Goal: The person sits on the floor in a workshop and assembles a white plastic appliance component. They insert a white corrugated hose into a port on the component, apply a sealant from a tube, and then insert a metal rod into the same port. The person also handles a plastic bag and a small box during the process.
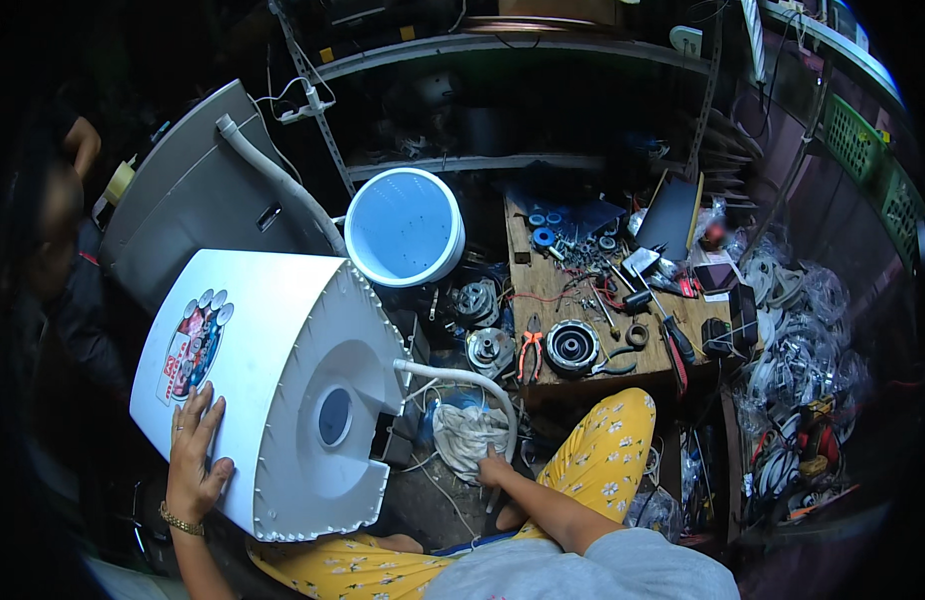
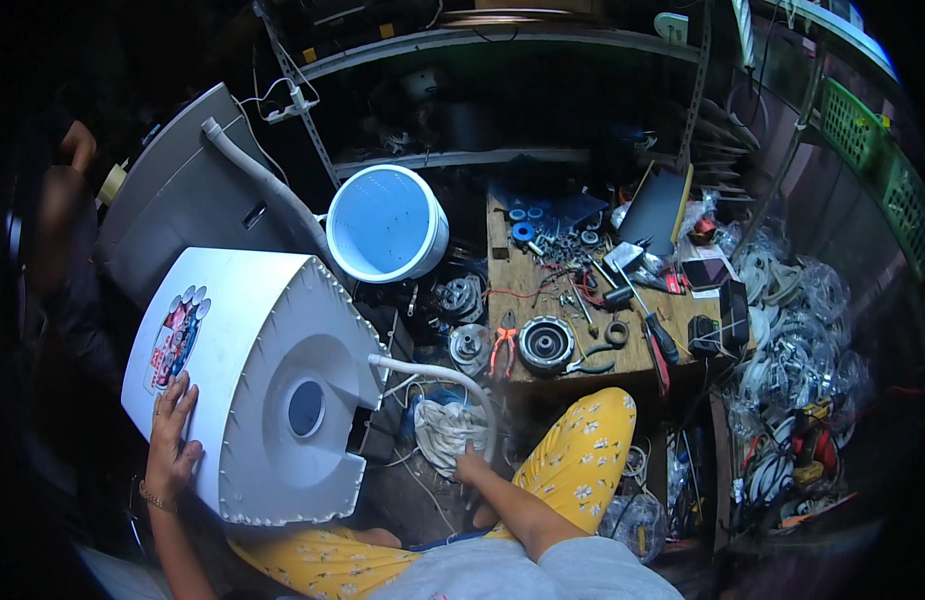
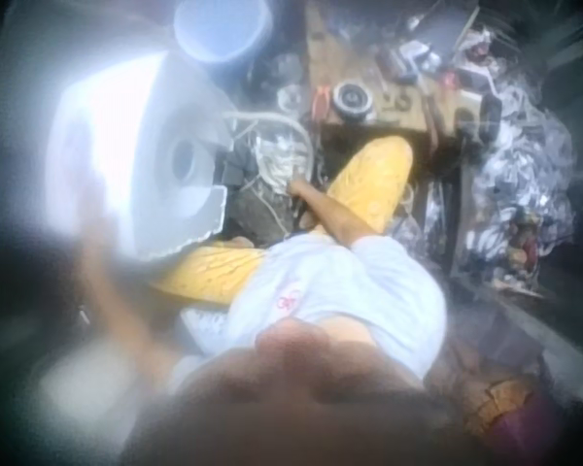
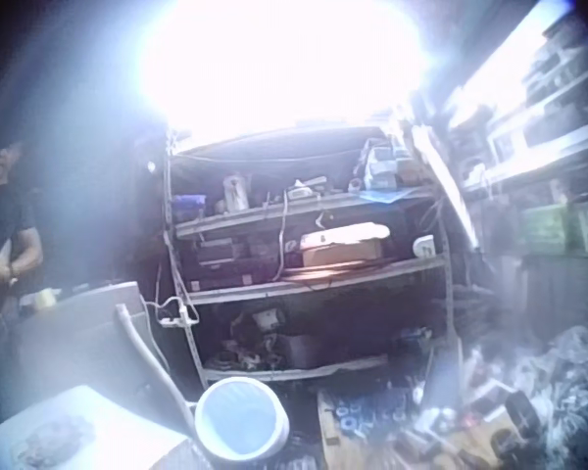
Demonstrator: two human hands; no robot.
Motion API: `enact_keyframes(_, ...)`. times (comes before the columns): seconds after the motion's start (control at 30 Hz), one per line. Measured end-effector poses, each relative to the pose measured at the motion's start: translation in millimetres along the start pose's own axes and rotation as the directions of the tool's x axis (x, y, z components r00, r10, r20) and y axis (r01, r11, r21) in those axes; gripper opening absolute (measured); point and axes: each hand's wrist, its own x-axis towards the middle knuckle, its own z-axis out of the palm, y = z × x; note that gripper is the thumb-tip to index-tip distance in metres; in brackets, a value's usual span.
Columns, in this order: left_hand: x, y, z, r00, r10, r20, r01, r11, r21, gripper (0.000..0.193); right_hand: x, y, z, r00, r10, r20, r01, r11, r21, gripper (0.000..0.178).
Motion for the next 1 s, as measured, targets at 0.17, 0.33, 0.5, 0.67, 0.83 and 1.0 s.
enact_keyframes(0.17, -28, 27, -1, 0.978, 0.122, -0.172, -0.087, 0.976, 0.2, 0.064, -18, -5, -3, 0.959, 0.011, -0.284, 0.001, 0.999, 0.041, 0.045)
enact_keyframes(0.33, -38, 100, 69, 0.877, 0.349, -0.331, -0.455, 0.826, -0.333, 0.035, 10, 15, 2, 0.98, 0.01, -0.196, 0.038, 0.97, 0.242, 0.047)
enact_keyframes(0.5, -31, 136, 238, 0.996, 0.031, 0.08, 0.044, 0.614, -0.788, 0.028, -46, -12, -35, 0.95, -0.157, -0.27, 0.31, 0.585, 0.75, 0.034)
enact_keyframes(0.67, -36, 140, 377, 0.981, -0.186, 0.062, 0.183, 0.755, -0.63, 0.026, -113, -14, -76, 0.962, -0.264, -0.065, 0.059, -0.031, 0.998, 0.033)
enact_keyframes(0.83, -32, 137, 382, 0.983, -0.081, 0.163, 0.178, 0.611, -0.771, 0.024, -139, -4, -103, 0.912, -0.393, -0.115, -0.041, -0.368, 0.929, 0.045)
enact_keyframes(1.0, -41, 160, 374, 0.856, -0.134, 0.499, 0.364, -0.53, -0.766, 0.042, -133, -30, -82, 0.975, -0.152, -0.164, 0.191, 0.191, 0.963, 0.068)
